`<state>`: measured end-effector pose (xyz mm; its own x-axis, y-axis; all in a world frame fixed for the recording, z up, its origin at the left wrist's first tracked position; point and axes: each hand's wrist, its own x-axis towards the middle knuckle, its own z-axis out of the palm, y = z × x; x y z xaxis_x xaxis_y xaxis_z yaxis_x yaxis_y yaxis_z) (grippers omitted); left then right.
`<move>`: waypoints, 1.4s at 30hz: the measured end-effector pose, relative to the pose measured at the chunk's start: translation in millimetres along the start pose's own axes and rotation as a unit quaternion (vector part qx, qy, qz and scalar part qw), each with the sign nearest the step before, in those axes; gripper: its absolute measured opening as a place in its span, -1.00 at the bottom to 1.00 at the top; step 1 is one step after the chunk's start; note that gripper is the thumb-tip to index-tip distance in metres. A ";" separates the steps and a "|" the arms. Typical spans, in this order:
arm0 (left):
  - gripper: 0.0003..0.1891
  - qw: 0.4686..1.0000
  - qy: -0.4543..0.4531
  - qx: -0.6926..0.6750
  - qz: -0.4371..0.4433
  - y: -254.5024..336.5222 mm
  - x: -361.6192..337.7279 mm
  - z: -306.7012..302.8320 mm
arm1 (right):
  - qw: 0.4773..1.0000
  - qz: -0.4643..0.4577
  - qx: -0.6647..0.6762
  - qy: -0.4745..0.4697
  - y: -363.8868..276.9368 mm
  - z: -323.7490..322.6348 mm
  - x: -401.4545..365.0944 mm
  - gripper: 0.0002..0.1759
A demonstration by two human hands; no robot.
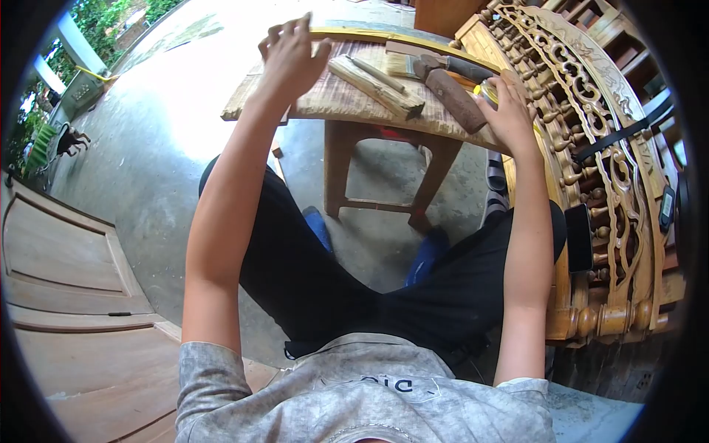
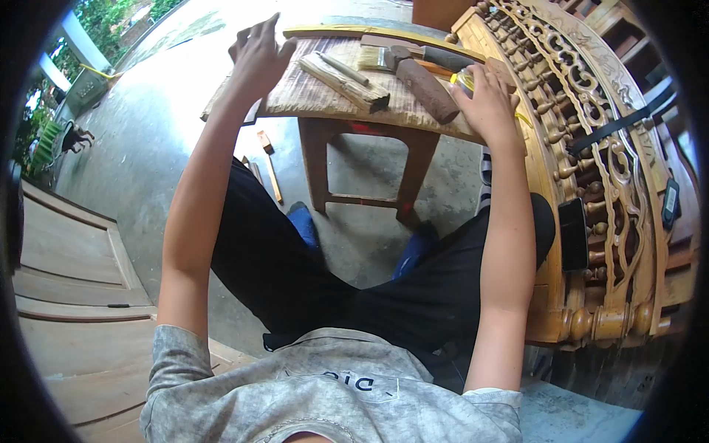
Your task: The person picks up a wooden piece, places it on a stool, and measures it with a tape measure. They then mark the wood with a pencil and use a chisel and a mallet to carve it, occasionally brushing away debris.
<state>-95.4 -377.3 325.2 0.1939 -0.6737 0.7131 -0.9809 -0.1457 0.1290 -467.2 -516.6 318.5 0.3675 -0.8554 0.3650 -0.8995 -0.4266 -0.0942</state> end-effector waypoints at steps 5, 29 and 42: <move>-0.08 0.953 -0.218 0.117 -0.175 -24.5 -14.6 -13.2 | 1.000 -0.023 0.007 0.018 14.8 17.3 11.1 -0.28; -0.41 0.758 -0.144 -0.591 -0.235 79.3 -40.4 -86.6 | 0.565 -0.005 0.825 -0.013 -59.4 -82.2 -29.8 -0.36; -0.50 0.767 -0.278 -0.576 -0.049 101.2 -55.4 -77.0 | 0.543 0.019 0.839 -0.034 -75.5 -83.5 -40.3 -0.31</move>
<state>-206.7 -298.9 351.8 -0.0688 -0.9521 0.2981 -0.2623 0.3055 0.9153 -433.8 -425.3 388.3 0.4157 -0.8573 0.3038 0.5534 -0.0266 -0.8325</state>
